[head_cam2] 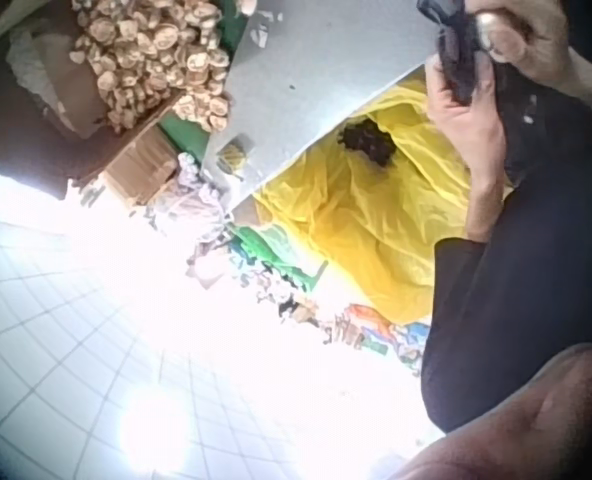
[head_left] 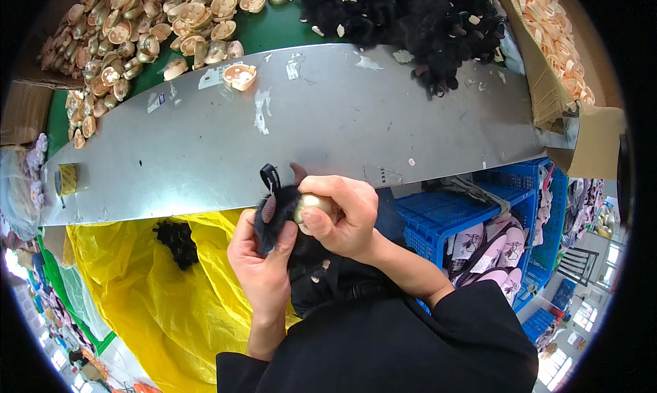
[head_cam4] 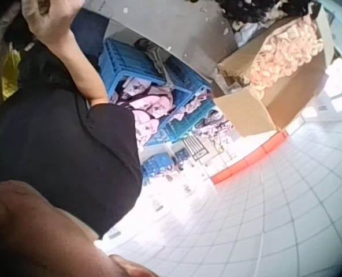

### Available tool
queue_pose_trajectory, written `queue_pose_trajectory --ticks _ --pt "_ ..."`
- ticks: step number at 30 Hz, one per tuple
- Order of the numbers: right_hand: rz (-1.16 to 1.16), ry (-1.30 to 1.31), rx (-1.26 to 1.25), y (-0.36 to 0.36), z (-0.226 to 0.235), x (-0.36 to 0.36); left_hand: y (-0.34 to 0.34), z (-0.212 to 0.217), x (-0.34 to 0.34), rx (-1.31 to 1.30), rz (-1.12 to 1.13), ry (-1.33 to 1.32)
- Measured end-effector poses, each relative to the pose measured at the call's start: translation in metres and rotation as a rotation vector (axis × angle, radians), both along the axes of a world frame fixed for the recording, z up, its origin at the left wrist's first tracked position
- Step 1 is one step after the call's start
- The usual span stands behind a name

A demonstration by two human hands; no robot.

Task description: The person repeatedly picks up small black hair accessories and white circular inserts from a metal table, inserts the white pieces into the black accessories, and places the finished items back on the table. The process is repeated continuously throughout the clip.

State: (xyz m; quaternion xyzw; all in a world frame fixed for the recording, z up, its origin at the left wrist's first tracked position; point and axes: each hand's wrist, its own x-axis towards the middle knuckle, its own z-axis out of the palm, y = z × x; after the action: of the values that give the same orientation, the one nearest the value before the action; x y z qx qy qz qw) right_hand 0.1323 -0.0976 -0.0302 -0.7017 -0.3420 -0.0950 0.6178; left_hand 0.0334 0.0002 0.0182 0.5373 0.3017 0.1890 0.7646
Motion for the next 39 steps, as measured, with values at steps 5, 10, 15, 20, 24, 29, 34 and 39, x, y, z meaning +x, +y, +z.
queue_pose_trajectory --ticks 5,10,15,20,24,29,34,39 --pt "-0.093 -0.127 -0.077 -0.003 -0.001 -0.002 -0.004 -0.003 -0.004 0.179 -0.026 0.032" --pt "-0.124 -0.249 -0.16 -0.005 0.003 0.0 -0.01 -0.007 -0.005 0.166 -0.025 -0.055" --pt "0.008 -0.056 -0.262 -0.016 0.015 -0.001 -0.001 -0.008 -0.004 0.036 -0.125 -0.05" --pt "0.377 0.507 -0.13 -0.046 0.035 0.018 0.009 -0.002 -0.01 -0.042 -0.15 -0.073" --pt "0.687 0.84 -0.012 -0.049 0.019 0.019 0.012 0.0 -0.019 -0.05 -0.28 -0.1" --pt "0.853 1.365 0.054 -0.058 0.002 0.019 0.022 -0.002 -0.013 0.148 -0.449 -0.182" --pt "0.852 1.344 0.169 -0.038 0.023 0.013 0.03 0.002 -0.024 -0.012 -0.484 -0.302" --pt "0.908 1.051 -0.106 -0.021 0.098 0.015 0.031 0.028 -0.042 -0.066 -0.462 -0.418"
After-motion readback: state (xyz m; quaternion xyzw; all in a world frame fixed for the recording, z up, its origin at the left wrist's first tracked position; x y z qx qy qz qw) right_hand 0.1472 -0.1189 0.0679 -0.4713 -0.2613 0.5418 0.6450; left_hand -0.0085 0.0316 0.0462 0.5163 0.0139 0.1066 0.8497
